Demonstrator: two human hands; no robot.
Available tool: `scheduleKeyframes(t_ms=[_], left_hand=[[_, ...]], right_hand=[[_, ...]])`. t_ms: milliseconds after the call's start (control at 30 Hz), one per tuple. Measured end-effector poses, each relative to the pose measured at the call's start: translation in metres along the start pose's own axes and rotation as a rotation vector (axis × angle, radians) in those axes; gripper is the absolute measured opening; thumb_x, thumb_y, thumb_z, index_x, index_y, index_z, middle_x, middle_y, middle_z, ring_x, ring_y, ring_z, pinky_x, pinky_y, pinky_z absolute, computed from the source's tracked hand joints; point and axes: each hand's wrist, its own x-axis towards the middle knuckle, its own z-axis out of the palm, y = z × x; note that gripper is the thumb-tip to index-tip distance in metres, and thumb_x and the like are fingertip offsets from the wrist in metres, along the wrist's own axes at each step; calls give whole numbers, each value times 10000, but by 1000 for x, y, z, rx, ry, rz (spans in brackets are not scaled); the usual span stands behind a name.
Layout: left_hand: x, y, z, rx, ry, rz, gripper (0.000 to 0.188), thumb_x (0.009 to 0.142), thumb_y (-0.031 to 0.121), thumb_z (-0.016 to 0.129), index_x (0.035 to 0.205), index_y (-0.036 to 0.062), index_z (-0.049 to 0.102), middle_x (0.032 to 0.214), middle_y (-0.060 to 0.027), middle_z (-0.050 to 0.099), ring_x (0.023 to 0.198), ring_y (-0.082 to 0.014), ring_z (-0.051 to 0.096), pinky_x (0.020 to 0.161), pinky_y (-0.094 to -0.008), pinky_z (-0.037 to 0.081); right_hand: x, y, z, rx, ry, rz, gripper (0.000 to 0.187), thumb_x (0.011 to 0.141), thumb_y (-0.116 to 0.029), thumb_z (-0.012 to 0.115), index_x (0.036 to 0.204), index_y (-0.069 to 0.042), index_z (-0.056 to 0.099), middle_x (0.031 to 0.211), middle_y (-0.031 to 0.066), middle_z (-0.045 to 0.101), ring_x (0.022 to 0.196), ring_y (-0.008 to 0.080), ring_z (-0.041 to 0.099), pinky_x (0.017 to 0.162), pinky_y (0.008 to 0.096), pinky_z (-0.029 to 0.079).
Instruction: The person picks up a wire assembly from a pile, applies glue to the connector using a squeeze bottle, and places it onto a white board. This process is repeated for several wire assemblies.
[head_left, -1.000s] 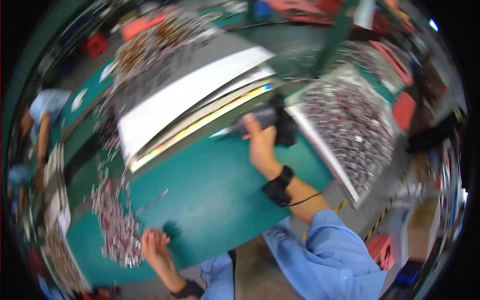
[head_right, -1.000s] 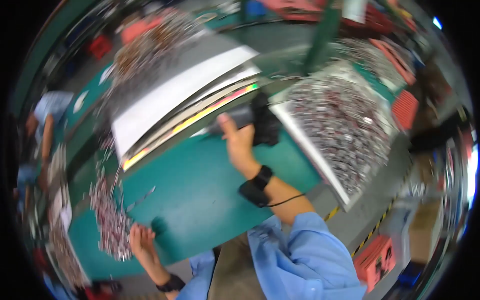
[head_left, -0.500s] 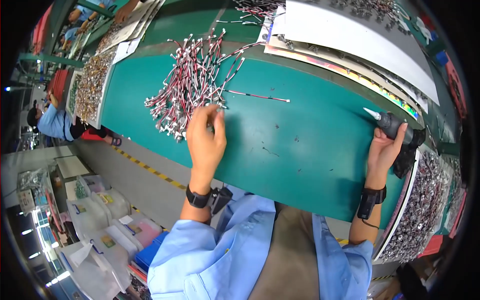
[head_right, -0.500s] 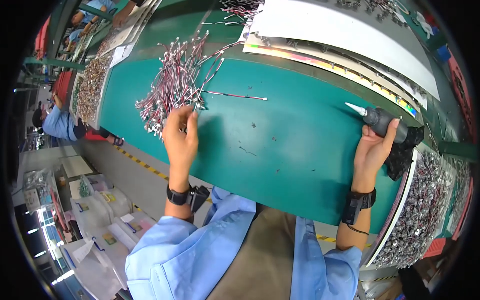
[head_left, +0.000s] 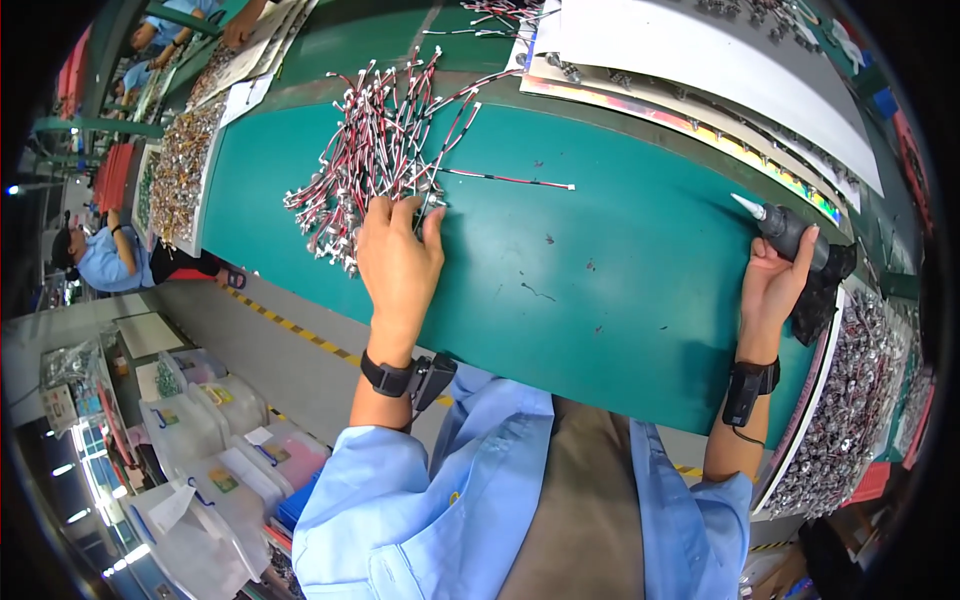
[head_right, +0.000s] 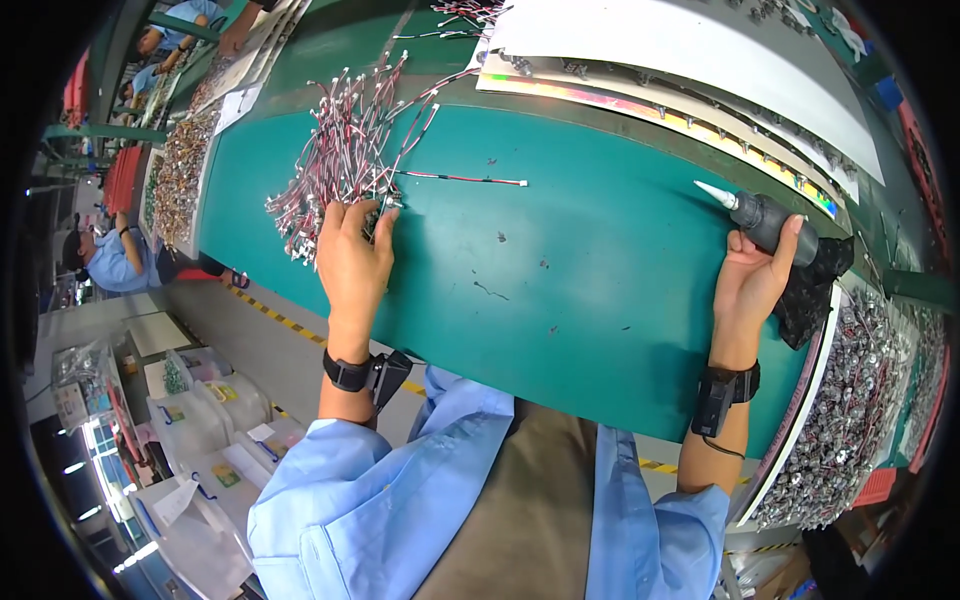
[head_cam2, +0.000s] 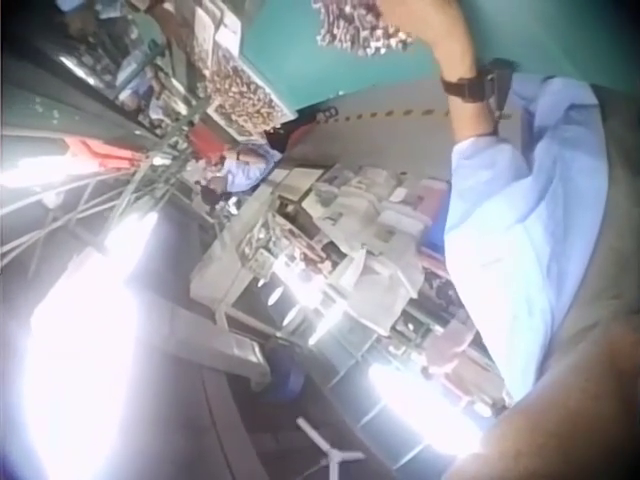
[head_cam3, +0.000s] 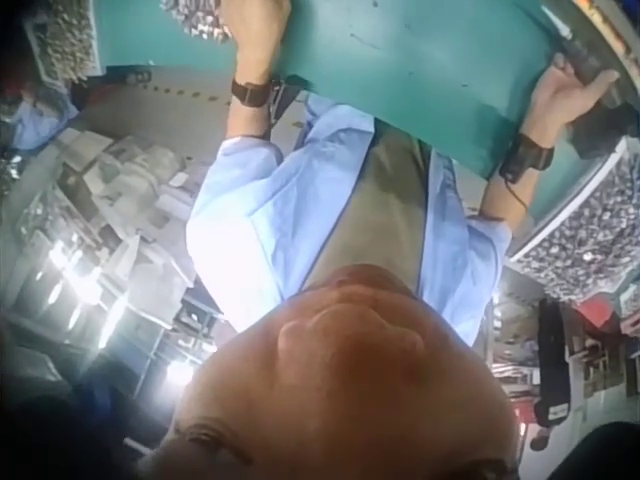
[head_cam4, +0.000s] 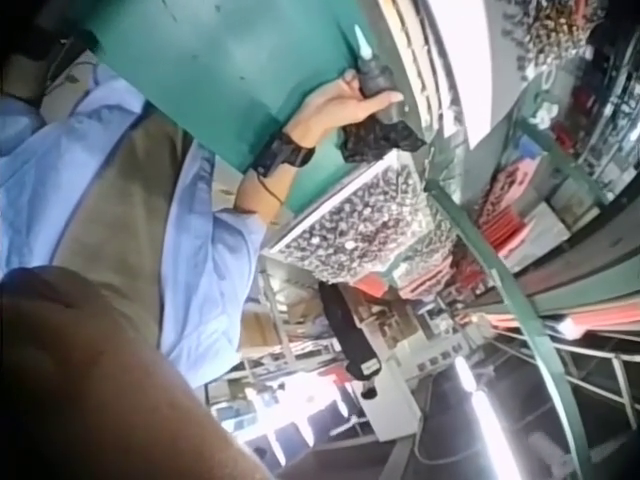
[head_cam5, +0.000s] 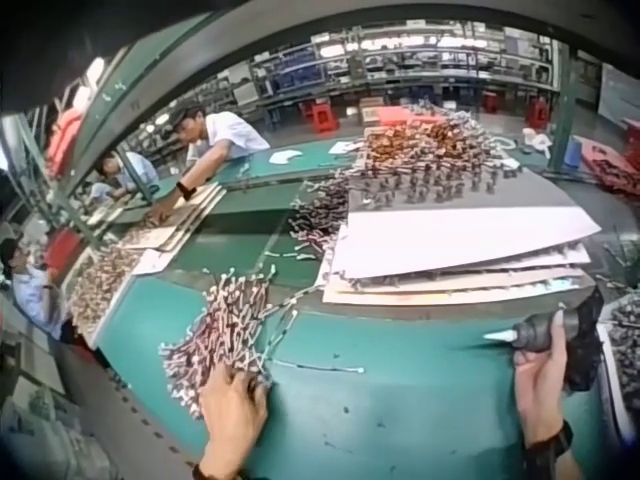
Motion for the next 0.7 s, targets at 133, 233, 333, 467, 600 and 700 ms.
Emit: scheduleKeyframes(t_ms=[133, 233, 333, 467, 600, 700], left_hand=[[10, 1, 12, 44, -20, 77, 180, 679, 184, 662, 778, 45, 605, 794, -97, 502, 716, -276, 511, 614, -373, 398], [12, 5, 20, 75, 7, 115, 190, 678, 185, 658, 795, 48, 596, 788, -91, 498, 725, -267, 511, 620, -368, 393], [12, 11, 23, 106, 46, 112, 200, 681, 192, 651, 809, 52, 586, 790, -88, 496, 734, -259, 511, 624, -364, 389], [9, 15, 25, 167, 80, 79, 209, 691, 212, 638, 815, 56, 575, 793, -86, 497, 745, -250, 513, 631, -358, 387], [12, 12, 28, 227, 42, 110, 202, 705, 222, 621, 808, 56, 570, 765, -81, 510, 726, -246, 525, 627, -357, 398], [16, 8, 22, 215, 10, 111, 195, 716, 221, 610, 806, 53, 570, 736, -81, 535, 679, -251, 539, 606, -361, 409]], right_hand=[[-1, 1, 0, 20, -11, 10, 233, 859, -286, 515, 854, -53, 516, 801, 64, 566, 563, 107, 406, 499, 234, 310], [-3, 0, 2, 26, -12, 11, 221, 856, -285, 522, 839, -65, 513, 779, 51, 561, 558, 103, 409, 495, 233, 311], [-2, -2, 2, 20, 0, 10, 212, 853, -284, 528, 830, -74, 511, 759, 40, 555, 555, 99, 413, 491, 233, 312], [1, -1, -4, 23, -39, 32, 203, 851, -282, 530, 834, -81, 513, 756, 33, 552, 558, 95, 420, 489, 231, 314], [0, -3, -5, 28, -10, 30, 202, 851, -282, 531, 835, -82, 513, 753, 29, 550, 554, 92, 417, 483, 227, 310], [-3, -4, -3, 22, -2, 44, 205, 849, -286, 534, 831, -82, 514, 742, 22, 547, 546, 87, 412, 477, 224, 304]])
